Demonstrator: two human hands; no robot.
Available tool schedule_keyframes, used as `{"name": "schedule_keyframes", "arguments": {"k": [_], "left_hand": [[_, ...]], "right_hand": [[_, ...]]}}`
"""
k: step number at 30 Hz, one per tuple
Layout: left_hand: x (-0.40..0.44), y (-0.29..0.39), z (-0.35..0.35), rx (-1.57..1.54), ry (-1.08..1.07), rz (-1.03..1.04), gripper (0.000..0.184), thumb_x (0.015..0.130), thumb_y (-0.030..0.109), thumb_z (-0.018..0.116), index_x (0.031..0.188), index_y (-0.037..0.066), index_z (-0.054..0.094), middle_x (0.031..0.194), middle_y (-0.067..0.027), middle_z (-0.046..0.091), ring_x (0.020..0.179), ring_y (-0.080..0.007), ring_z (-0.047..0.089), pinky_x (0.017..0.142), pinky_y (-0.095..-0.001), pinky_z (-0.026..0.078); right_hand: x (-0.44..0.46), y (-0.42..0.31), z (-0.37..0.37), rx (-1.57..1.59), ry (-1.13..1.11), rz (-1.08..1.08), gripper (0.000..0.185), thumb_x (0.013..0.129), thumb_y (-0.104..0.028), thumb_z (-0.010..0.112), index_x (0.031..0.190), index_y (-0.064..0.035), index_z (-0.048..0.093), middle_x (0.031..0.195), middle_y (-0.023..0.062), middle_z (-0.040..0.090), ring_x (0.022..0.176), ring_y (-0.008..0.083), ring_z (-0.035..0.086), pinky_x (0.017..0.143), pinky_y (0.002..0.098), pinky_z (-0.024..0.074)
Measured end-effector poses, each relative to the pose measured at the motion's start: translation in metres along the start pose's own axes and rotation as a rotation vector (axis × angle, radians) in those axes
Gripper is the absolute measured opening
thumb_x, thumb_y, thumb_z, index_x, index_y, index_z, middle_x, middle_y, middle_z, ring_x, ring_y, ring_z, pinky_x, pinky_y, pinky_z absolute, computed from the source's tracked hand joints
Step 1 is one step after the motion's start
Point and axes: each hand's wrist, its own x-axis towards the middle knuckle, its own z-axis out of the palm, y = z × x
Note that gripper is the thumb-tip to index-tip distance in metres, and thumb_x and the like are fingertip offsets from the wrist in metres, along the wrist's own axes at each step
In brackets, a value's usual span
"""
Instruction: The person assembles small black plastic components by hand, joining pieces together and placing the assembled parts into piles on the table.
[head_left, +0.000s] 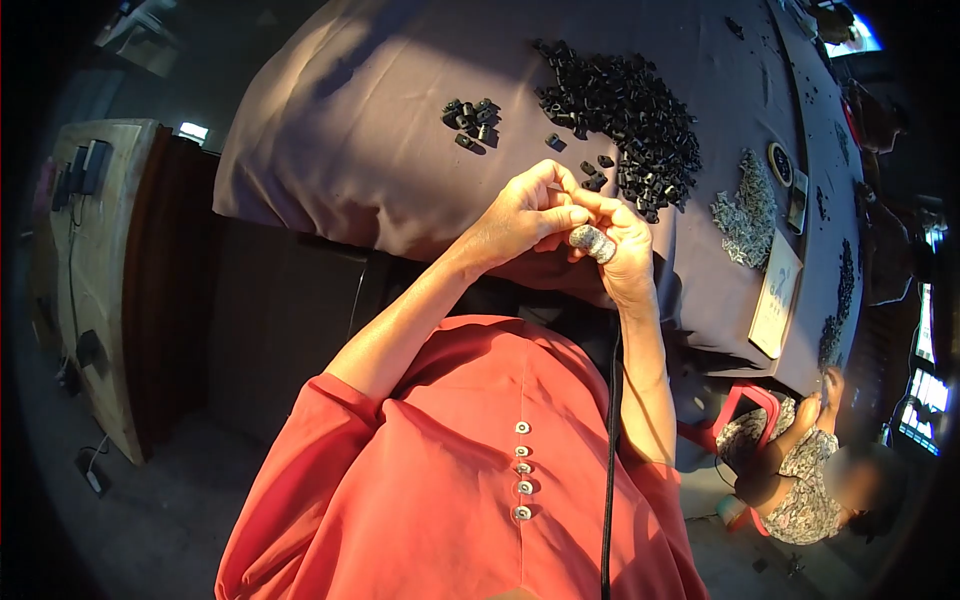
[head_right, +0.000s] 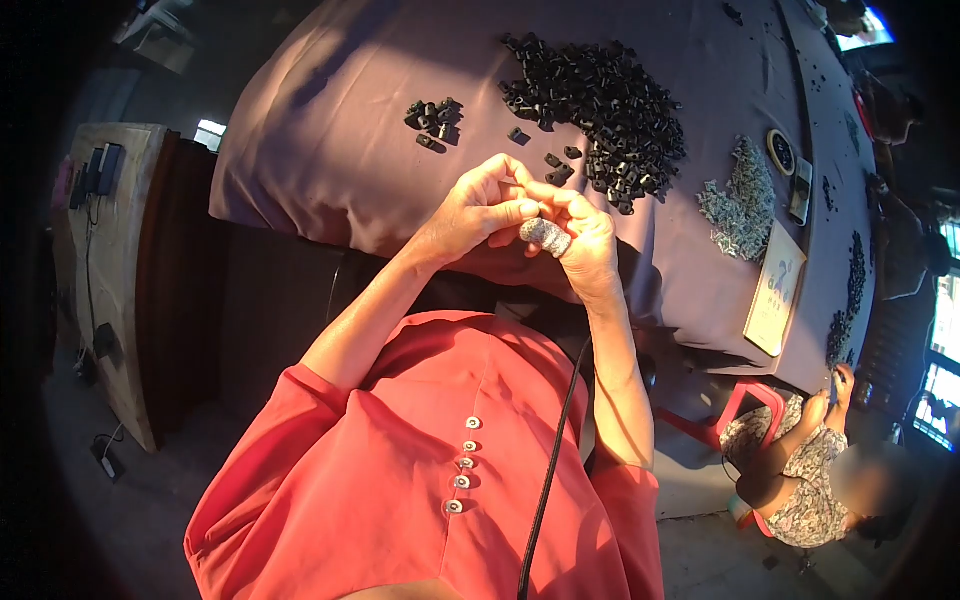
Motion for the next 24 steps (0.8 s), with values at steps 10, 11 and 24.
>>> {"name": "schedule_keyframes", "arguments": {"k": [10,11,24], "left_hand": [[0.0,0.007,0.005,0.0,-0.009,-0.007,0.01,0.089,0.009,0.053,0.094,0.003,0.047,0.07,-0.0034,0.057,0.053,-0.005,0.049,0.045,-0.0165,0.035],[0.0,0.006,0.004,0.0,-0.01,-0.01,0.009,0.089,0.009,0.053,0.094,0.003,0.048,0.071,-0.0035,0.057,0.054,-0.0051,0.049,0.045,-0.0166,0.035],[0.002,0.002,0.001,-0.097,0.018,-0.003,0.013,0.087,0.01,0.056,0.096,0.003,0.049,0.076,-0.0047,0.056,0.056,-0.0071,0.05,0.046,-0.0181,0.038]], "right_hand": [[-0.003,0.004,-0.003,-0.076,0.007,-0.042,0.022,0.08,-0.013,0.066,0.098,-0.0043,0.056,0.074,-0.0002,0.058,0.059,0.0036,0.051,0.051,0.0167,0.0428],[-0.004,0.004,-0.002,-0.101,0.012,-0.061,0.021,0.082,-0.016,0.063,0.097,-0.0045,0.055,0.072,0.002,0.059,0.057,0.0039,0.051,0.05,0.0149,0.0394],[-0.001,0.002,0.008,-0.145,0.085,-0.063,0.021,0.081,-0.021,0.067,0.09,-0.0066,0.055,0.067,-0.0044,0.052,0.053,0.0008,0.044,0.047,0.0152,0.0343]]}}
